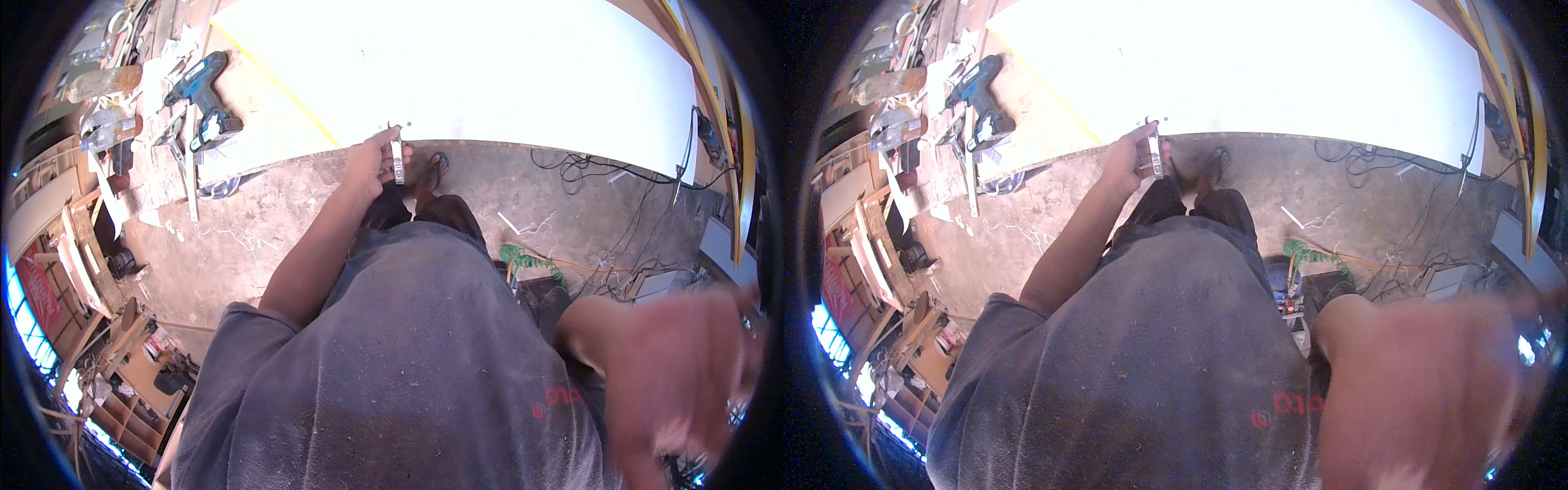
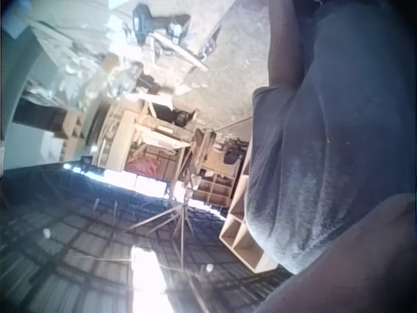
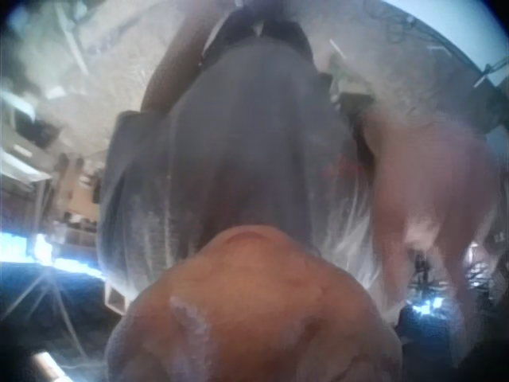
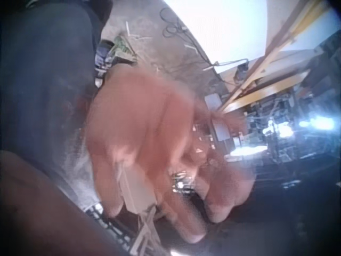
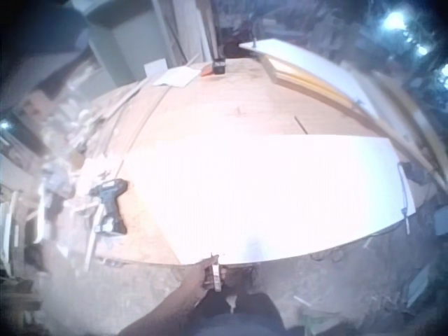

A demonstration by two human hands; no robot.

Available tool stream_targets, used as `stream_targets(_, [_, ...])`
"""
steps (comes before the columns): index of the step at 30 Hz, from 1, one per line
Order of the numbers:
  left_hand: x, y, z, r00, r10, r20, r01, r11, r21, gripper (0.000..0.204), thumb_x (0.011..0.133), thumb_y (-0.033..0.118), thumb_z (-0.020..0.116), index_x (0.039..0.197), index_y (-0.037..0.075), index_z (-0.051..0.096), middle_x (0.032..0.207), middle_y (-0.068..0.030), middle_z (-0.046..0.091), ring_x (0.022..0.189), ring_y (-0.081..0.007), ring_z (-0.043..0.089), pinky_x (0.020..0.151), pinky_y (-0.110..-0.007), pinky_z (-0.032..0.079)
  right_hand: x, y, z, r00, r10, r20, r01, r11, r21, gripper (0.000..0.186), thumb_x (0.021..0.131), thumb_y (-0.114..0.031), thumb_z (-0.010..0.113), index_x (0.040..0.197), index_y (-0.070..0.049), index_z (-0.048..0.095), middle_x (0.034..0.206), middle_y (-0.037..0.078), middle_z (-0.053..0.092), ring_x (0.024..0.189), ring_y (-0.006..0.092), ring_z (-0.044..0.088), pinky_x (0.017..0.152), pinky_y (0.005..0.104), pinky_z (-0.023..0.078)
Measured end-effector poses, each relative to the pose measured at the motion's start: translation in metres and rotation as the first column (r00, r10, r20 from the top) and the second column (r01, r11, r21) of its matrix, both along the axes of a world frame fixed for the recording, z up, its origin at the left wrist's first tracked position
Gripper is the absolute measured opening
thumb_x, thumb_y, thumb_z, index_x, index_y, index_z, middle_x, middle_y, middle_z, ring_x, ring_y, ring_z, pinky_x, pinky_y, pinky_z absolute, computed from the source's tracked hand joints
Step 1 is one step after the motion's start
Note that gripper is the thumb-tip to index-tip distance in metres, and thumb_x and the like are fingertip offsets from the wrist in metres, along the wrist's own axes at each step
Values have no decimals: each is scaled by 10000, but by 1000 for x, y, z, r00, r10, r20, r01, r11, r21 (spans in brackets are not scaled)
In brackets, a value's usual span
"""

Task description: The person uses a handheld router to trim or profile the edge of a white door panel and then picks up a metal hinge.

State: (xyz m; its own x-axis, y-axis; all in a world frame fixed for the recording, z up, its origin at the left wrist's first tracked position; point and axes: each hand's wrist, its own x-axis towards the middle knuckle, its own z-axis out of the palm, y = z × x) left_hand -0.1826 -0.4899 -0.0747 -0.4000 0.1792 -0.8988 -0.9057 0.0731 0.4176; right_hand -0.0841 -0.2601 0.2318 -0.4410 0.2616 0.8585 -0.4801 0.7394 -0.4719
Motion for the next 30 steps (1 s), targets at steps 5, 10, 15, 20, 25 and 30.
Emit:
stream_targets(5, [3, -1, 6, 1000, 4, -15, -4, 1000, 5, 334, 962, 405, 714, 1102, 102, 690, 914, -71, 753, 792, -177, 709, 739, -355, 511, 2, -22, -154, 599, 179, 780, -36, 980, -197, 188, 918, -129, 777, 1093, -66, 751, 998, 138, 746, 870, 278, 739, 821, 375, 566])
stream_targets(10, [4, -1, 4, 1000, 16, 2, -16, 998, 61, 402, 954, 428, 732, 1174, 97, 671, 963, -70, 748, 862, -180, 707, 748, -323, 528, 21, -86, -266, 382, 334, 862, 84, 916, -392, 240, 937, -192, 776, 1109, -34, 720, 950, 134, 751, 831, 230, 742, 706, 358, 569])
stream_targets(15, [0, -3, 9, 1000, -30, -10, 30, 998, 58, 420, 951, 427, 733, 1206, 102, 655, 1001, -61, 732, 944, -191, 694, 809, -348, 519, 16, -125, -299, 340, 702, 626, 432, 475, -767, 377, 1009, -295, 711, 1227, 12, 696, 916, 84, 739, 747, 123, 687, 661, 326, 556])
stream_targets(20, [-4, -1, 12, 999, -41, -9, 42, 997, 67, 389, 956, 409, 725, 1207, 122, 648, 1016, -51, 721, 944, -186, 682, 795, -357, 511, 6, -138, -316, 376, 692, 617, 479, 425, -768, 443, 1023, -357, 679, 1178, 55, 732, 949, 119, 782, 738, 140, 710, 684, 334, 561])
stream_targets(25, [-8, 1, 15, 999, -35, -4, 36, 999, 10, 320, 961, 402, 721, 1102, 119, 671, 930, -46, 721, 787, -161, 688, 672, -322, 498, 1, -140, -300, 352, 520, 778, 436, 645, -628, 398, 1033, -373, 656, 963, 6, 757, 737, 102, 692, 660, 190, 676, 649, 351, 525])
stream_targets(30, [-9, -4, 13, 999, -37, -11, 38, 996, 80, 314, 944, 412, 738, 1054, 123, 687, 937, -48, 726, 805, -189, 700, 723, -346, 520, 3, -146, -291, 417, 321, 850, 389, 783, -486, 440, 1019, -410, 641, 893, -4, 758, 731, 183, 687, 699, 327, 687, 707, 445, 524])
